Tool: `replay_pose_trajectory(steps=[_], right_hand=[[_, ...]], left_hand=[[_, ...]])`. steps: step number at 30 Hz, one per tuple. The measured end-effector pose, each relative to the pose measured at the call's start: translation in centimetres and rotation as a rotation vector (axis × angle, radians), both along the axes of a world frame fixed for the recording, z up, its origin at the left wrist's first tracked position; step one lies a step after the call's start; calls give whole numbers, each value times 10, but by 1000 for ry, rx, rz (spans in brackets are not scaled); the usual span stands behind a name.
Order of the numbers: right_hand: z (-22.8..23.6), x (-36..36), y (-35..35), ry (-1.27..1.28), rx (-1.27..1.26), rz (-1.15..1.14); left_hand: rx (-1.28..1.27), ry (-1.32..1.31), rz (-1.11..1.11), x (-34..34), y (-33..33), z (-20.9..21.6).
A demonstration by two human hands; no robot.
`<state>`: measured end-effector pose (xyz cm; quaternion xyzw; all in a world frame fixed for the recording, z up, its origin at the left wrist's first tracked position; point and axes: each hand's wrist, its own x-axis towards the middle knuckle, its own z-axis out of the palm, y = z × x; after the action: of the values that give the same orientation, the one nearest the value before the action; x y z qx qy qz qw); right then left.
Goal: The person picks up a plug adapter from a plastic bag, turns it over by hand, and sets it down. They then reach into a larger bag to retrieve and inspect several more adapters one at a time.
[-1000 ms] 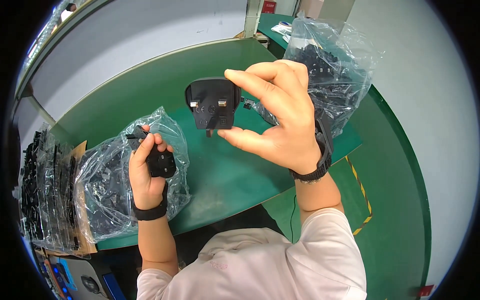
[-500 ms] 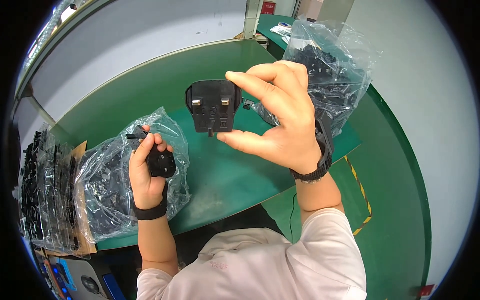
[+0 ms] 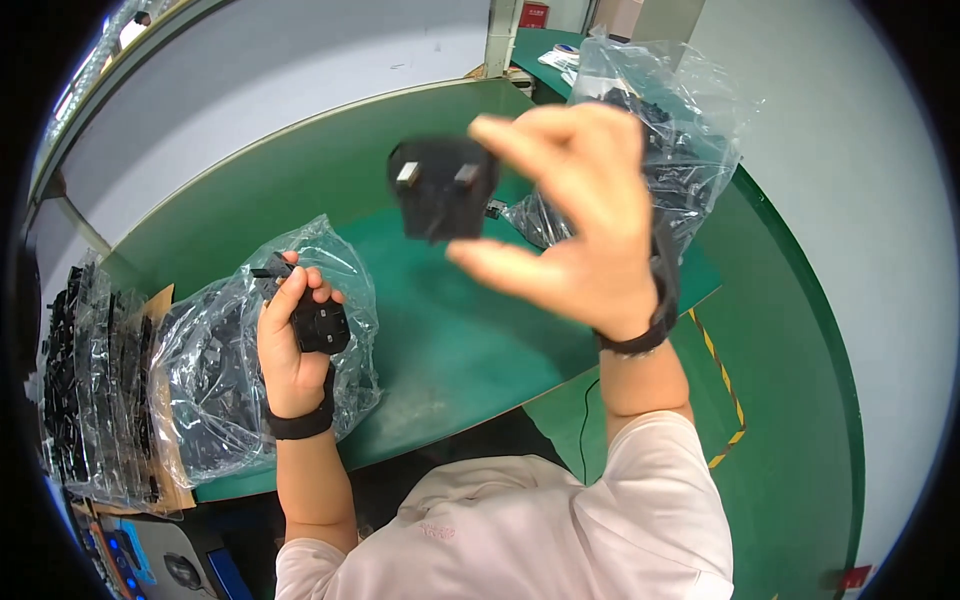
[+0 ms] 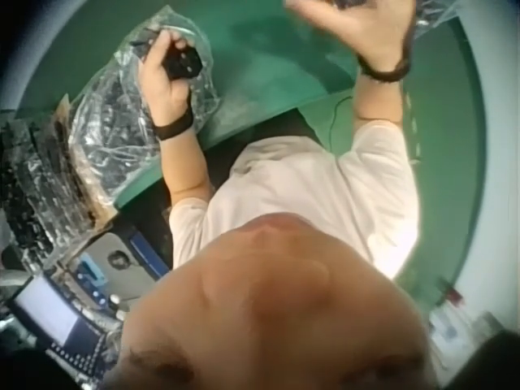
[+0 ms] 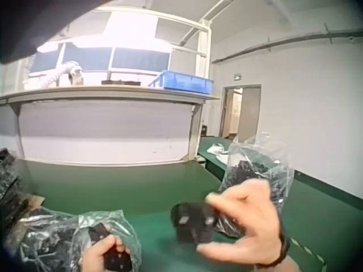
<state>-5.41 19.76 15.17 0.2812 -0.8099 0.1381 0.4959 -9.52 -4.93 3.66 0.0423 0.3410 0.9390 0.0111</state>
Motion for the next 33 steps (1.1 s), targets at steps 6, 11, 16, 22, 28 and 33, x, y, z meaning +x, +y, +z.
replay_pose_trajectory(steps=[6, 11, 16, 22, 28, 33], right_hand=[[66, -18, 106, 251, -124, -847], [69, -41, 137, 37, -111, -959], [27, -16, 49, 26, -280, -242], [-41, -32, -43, -463, 167, 431], [-51, -49, -59, -578, 82, 559], [-50, -45, -54, -583, 92, 563]], left_hand=[[-21, 9, -58, 3, 2, 4], [-32, 41, -125, 7, 3, 4], [-123, 169, -313, 10, 5, 9], [-238, 292, -544, 8, -3, 4], [-260, 195, -331, 16, 5, 9], [-133, 230, -319, 12, -7, 10]])
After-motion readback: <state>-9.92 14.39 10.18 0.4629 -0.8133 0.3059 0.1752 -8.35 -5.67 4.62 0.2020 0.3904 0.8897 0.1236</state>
